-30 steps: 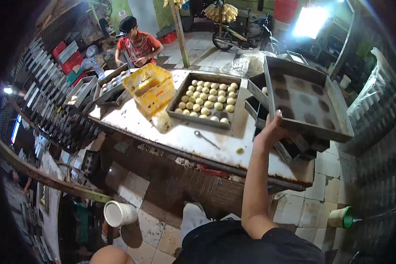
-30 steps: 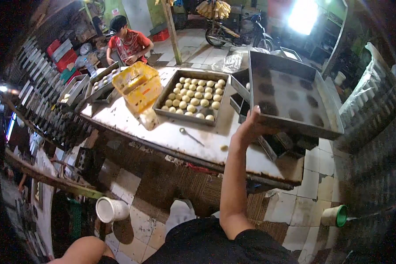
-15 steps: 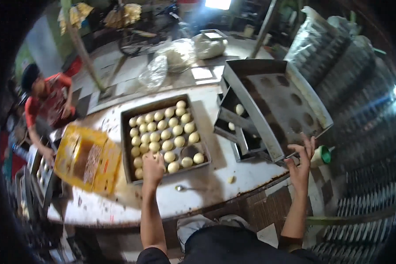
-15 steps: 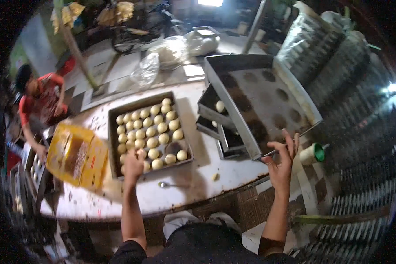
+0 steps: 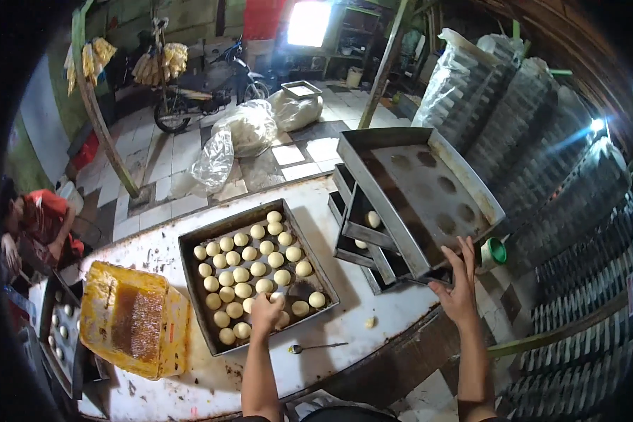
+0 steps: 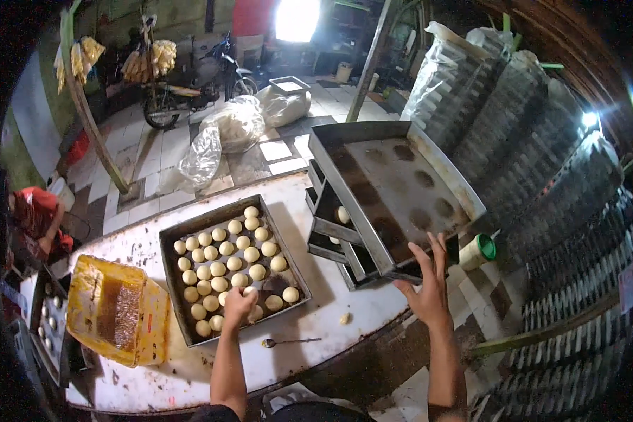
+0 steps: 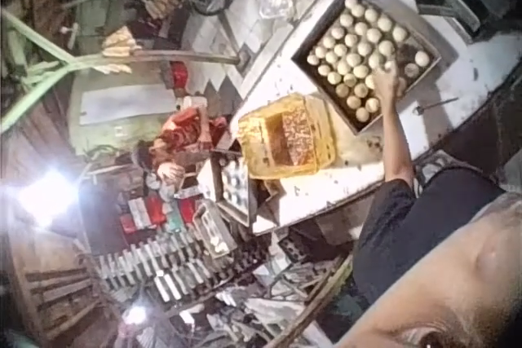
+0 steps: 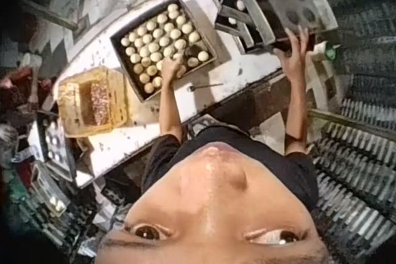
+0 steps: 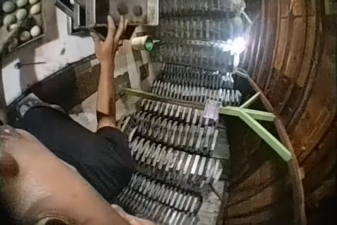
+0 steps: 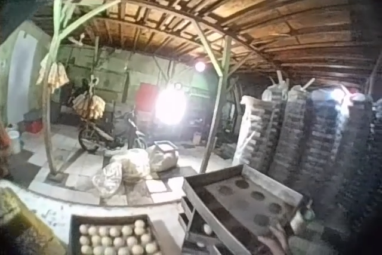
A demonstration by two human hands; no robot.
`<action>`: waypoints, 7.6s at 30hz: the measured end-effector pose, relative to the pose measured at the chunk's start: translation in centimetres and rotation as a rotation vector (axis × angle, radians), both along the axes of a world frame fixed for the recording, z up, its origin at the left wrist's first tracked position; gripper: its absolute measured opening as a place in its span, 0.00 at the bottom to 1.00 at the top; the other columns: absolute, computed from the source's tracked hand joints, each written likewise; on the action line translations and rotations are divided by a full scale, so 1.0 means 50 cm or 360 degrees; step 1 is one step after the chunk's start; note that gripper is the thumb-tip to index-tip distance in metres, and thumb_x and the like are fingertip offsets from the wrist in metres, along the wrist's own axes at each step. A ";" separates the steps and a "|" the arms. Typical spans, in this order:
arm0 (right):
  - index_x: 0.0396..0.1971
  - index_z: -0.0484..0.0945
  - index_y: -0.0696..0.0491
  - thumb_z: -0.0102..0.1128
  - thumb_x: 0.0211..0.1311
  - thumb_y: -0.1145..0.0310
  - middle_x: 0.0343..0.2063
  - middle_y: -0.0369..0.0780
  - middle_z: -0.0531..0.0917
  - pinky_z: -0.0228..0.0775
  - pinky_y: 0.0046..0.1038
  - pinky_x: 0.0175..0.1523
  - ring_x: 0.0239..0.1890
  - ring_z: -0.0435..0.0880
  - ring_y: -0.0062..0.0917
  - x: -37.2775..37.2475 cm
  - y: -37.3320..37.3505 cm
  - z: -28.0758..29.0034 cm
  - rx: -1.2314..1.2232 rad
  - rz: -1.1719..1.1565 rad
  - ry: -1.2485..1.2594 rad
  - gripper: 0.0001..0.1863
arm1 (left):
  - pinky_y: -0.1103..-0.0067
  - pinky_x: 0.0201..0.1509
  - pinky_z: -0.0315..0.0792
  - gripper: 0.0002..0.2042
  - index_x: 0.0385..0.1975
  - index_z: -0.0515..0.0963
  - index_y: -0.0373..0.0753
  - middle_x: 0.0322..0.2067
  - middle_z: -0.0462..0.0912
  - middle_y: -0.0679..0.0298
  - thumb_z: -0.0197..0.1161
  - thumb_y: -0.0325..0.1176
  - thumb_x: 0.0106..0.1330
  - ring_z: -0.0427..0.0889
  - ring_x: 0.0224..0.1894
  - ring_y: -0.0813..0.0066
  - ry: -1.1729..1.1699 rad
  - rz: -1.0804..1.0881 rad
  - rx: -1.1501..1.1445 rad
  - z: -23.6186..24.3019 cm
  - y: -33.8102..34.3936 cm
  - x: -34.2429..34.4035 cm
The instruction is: Fill and shape dough balls with a sweet filling and arrange them on baking trays.
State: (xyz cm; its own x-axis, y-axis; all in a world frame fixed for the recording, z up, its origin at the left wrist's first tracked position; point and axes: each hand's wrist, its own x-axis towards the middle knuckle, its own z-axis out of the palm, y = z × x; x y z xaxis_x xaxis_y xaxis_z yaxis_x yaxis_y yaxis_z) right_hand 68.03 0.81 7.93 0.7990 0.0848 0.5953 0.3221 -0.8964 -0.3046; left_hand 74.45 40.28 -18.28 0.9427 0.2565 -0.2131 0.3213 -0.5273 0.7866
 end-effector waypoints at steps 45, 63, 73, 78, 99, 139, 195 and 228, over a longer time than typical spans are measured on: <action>0.40 0.82 0.53 0.57 0.54 0.79 0.34 0.41 0.81 0.77 0.36 0.35 0.36 0.83 0.35 -0.034 1.030 -0.100 -0.0383 0.1451 0.0353 0.14 | 0.67 0.50 0.81 0.16 0.46 0.77 0.33 0.39 0.82 0.59 0.56 0.42 0.78 0.84 0.39 0.65 -0.0417 0.1576 -0.1717 0.160 0.657 -0.675; 0.36 0.88 0.57 0.63 0.57 0.71 0.37 0.49 0.89 0.84 0.42 0.43 0.40 0.91 0.43 0.006 1.426 -0.287 -0.1621 0.2000 0.1297 0.10 | 0.73 0.43 0.80 0.13 0.43 0.78 0.32 0.34 0.83 0.60 0.57 0.39 0.76 0.84 0.33 0.70 -0.0558 0.1891 -0.1749 0.144 0.795 -0.718; 0.42 0.83 0.61 0.62 0.64 0.78 0.30 0.40 0.87 0.77 0.26 0.42 0.33 0.85 0.25 -0.002 1.091 -0.097 0.0124 0.2028 0.1751 0.08 | 0.65 0.65 0.77 0.20 0.60 0.71 0.19 0.57 0.80 0.45 0.56 0.32 0.79 0.82 0.58 0.57 -0.0756 0.1306 -0.1920 0.318 0.540 -0.663; 0.38 0.80 0.61 0.67 0.62 0.78 0.31 0.40 0.82 0.73 0.25 0.42 0.35 0.80 0.20 -0.128 0.858 -0.177 0.0868 0.1578 0.1729 0.06 | 0.62 0.71 0.70 0.25 0.63 0.69 0.22 0.58 0.80 0.47 0.42 0.42 0.84 0.79 0.61 0.57 -0.0789 0.0970 -0.2324 0.326 0.335 -0.557; 0.57 0.83 0.54 0.73 0.59 0.72 0.60 0.41 0.78 0.68 0.27 0.61 0.62 0.74 0.26 -0.340 0.455 -0.220 0.1623 0.2113 0.2012 0.24 | 0.78 0.65 0.73 0.25 0.70 0.64 0.34 0.59 0.77 0.62 0.61 0.28 0.76 0.78 0.59 0.76 -0.0567 0.0585 -0.1529 0.400 -0.109 -0.791; 0.40 0.89 0.57 0.71 0.63 0.75 0.36 0.37 0.85 0.77 0.24 0.47 0.41 0.83 0.19 -0.446 -0.364 -0.221 0.1466 0.1423 0.1564 0.07 | 0.78 0.41 0.69 0.21 0.47 0.75 0.31 0.34 0.79 0.63 0.47 0.46 0.83 0.72 0.35 0.77 -0.0108 -0.0027 -0.0546 0.349 -0.835 -0.773; 0.32 0.82 0.57 0.53 0.66 0.68 0.31 0.49 0.82 0.69 0.45 0.53 0.39 0.80 0.46 -0.291 0.490 -0.459 0.0557 0.1276 0.0344 0.11 | 0.72 0.57 0.79 0.18 0.54 0.79 0.32 0.46 0.85 0.58 0.57 0.42 0.79 0.84 0.47 0.70 0.0252 0.0358 -0.1771 0.084 -0.013 -0.598; 0.30 0.84 0.64 0.63 0.50 0.78 0.34 0.56 0.87 0.83 0.44 0.42 0.40 0.90 0.48 -0.003 1.420 -0.363 -0.1131 0.1772 0.1729 0.07 | 0.73 0.55 0.77 0.18 0.48 0.81 0.28 0.43 0.88 0.56 0.66 0.40 0.74 0.85 0.46 0.70 0.0188 0.0980 -0.1745 0.045 0.818 -0.706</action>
State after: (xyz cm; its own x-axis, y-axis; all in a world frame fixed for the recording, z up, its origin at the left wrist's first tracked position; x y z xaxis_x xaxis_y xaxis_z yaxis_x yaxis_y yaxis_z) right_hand 67.87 71.82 -10.21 0.1568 0.8275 -0.5391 0.7680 -0.4453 -0.4602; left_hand 39.14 81.18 -16.05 0.6909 0.2811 -0.6660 0.3789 0.6439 0.6648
